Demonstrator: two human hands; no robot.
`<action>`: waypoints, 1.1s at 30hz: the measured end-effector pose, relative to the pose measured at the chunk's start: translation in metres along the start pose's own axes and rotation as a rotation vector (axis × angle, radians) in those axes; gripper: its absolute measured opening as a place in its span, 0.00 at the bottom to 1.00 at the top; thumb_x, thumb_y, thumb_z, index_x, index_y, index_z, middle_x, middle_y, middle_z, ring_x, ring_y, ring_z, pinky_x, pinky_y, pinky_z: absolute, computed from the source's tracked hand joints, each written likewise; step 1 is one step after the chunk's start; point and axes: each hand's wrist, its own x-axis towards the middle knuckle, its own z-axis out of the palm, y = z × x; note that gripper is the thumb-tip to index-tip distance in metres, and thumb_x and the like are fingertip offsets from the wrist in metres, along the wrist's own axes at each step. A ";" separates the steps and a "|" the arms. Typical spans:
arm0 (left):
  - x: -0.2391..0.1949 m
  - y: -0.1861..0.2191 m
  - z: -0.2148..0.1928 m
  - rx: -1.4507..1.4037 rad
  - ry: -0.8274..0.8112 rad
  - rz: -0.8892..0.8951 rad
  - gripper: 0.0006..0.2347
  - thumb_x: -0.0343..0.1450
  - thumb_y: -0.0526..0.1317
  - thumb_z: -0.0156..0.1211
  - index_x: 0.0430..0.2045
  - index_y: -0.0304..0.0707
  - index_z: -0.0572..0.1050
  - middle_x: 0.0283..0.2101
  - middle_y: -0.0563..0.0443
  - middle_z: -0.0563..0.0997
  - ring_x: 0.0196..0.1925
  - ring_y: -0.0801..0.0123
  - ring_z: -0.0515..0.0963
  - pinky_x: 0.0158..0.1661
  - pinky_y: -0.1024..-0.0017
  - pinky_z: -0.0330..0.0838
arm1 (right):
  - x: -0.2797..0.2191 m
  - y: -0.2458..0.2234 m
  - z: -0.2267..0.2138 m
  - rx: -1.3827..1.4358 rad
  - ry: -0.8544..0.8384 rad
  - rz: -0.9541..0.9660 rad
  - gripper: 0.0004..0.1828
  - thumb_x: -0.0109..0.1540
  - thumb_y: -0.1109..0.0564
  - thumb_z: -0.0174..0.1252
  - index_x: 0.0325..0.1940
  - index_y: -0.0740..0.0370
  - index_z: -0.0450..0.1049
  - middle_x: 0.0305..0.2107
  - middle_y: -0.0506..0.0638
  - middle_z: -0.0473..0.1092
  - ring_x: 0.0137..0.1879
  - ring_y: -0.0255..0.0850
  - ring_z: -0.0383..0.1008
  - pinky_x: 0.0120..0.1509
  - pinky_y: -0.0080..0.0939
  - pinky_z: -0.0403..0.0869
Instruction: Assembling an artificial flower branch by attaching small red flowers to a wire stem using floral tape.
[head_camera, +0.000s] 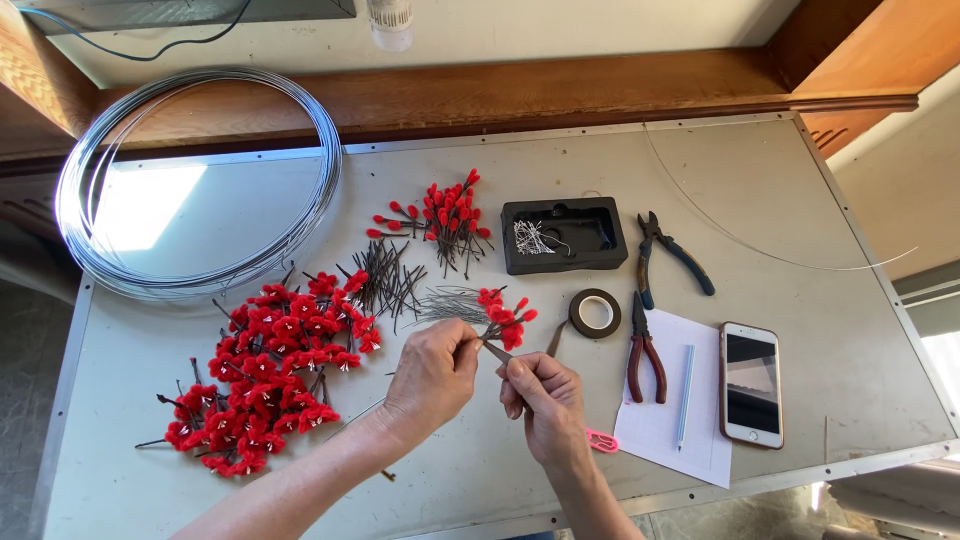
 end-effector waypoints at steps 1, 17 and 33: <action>-0.003 -0.005 0.003 0.022 0.012 0.058 0.04 0.70 0.33 0.59 0.24 0.40 0.73 0.22 0.55 0.77 0.24 0.67 0.74 0.29 0.67 0.68 | 0.001 -0.002 -0.001 -0.019 -0.008 0.025 0.12 0.65 0.57 0.60 0.33 0.72 0.77 0.17 0.57 0.72 0.21 0.39 0.64 0.23 0.34 0.64; -0.057 -0.018 0.018 0.322 -0.199 0.217 0.05 0.70 0.32 0.56 0.23 0.37 0.70 0.23 0.46 0.75 0.22 0.50 0.76 0.23 0.56 0.69 | 0.077 -0.060 0.004 -0.812 -0.281 0.265 0.19 0.65 0.52 0.63 0.22 0.63 0.74 0.08 0.45 0.62 0.15 0.31 0.56 0.24 0.33 0.60; -0.078 0.031 -0.023 0.031 -0.376 0.042 0.03 0.68 0.36 0.56 0.25 0.46 0.76 0.23 0.55 0.81 0.23 0.58 0.77 0.28 0.61 0.68 | 0.089 -0.035 0.003 -0.820 -0.946 0.588 0.10 0.62 0.54 0.67 0.33 0.63 0.82 0.19 0.46 0.71 0.25 0.31 0.66 0.28 0.31 0.66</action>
